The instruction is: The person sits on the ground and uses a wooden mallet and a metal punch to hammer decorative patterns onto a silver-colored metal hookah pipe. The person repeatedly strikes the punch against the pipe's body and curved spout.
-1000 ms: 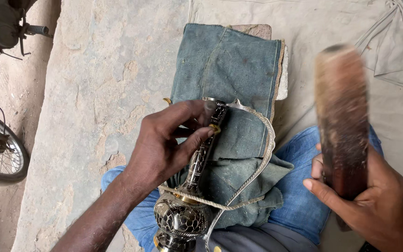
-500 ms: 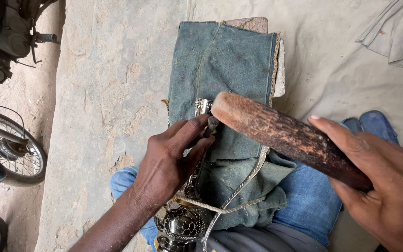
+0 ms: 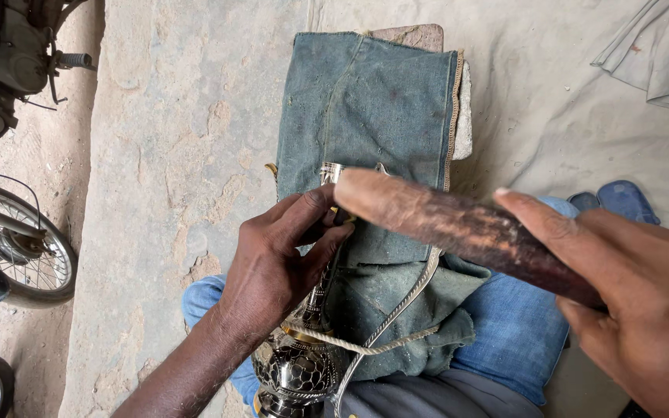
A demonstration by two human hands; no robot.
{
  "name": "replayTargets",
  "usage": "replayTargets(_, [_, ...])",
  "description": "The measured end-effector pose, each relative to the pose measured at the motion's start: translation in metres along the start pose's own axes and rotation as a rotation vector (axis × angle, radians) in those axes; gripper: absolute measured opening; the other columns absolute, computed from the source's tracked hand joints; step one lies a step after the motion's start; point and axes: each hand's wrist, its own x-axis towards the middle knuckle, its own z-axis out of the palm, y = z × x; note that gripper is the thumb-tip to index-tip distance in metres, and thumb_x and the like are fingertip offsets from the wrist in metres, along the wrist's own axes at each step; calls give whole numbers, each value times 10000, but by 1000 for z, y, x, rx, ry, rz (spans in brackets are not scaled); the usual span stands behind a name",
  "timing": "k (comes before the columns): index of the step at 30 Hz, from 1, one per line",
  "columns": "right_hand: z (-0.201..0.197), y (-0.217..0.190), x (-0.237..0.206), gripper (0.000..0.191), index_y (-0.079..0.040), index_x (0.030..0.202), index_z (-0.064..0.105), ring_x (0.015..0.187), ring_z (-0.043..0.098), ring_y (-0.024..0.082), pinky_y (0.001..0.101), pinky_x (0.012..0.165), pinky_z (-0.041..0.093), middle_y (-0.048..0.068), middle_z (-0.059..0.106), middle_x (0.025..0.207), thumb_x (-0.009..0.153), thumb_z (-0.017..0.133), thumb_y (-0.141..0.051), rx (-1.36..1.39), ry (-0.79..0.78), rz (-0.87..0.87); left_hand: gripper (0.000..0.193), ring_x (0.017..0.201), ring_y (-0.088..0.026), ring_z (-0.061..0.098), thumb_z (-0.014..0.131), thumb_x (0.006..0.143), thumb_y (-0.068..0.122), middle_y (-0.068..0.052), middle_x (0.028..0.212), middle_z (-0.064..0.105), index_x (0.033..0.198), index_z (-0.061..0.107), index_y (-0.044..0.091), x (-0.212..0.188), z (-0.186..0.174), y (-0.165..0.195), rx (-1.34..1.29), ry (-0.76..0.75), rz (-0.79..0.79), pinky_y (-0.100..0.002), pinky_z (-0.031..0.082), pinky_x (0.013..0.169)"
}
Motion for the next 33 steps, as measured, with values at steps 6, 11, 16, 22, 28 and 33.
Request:
replayTargets(6, [0,1,9,744,-113,1460,561,804,748,188,290,649,591,144,748,987,764,813,-38,-85,-134,66,411,1004,-232,793,748,932,120,-123,1146,740,1318,611,78,2,-1,-1,15,7,40,-335,684,775])
replayTargets(11, [-3,-13,12,683,30,1410,554,914,759,224,333,762,619,191,727,1044,780,809,-32,86,115,21,437,1011,-267,770,743,934,114,-139,1160,728,1342,592,67,1,-1,-2,60,18,91,-372,661,805])
replayTargets(16, [-1,-7,8,648,19,1360,600,930,764,251,332,754,608,199,730,1083,737,779,9,38,52,-13,409,989,-242,777,741,936,133,-120,1132,739,1318,603,81,2,1,-4,58,-4,62,-361,673,796])
replayTargets(22, [-4,6,0,764,-113,1424,588,753,739,181,304,630,589,111,763,937,710,852,-44,-87,-174,119,387,966,-229,789,744,939,150,-122,1122,746,1297,616,73,3,1,-8,46,23,125,-356,677,785])
replayTargets(28, [4,-1,0,627,-13,1375,555,740,707,156,271,661,581,87,698,892,813,829,-51,200,122,302,375,1026,-262,787,728,975,138,-143,1175,744,1326,610,80,3,-1,-6,15,29,165,-354,682,798])
replayTargets(33, [-7,8,-4,815,-87,1460,618,700,718,132,293,609,596,70,728,903,681,858,-79,-182,-155,131,429,945,-280,792,736,942,153,-134,1118,747,1348,606,104,7,-1,-8,17,-5,132,-372,669,759])
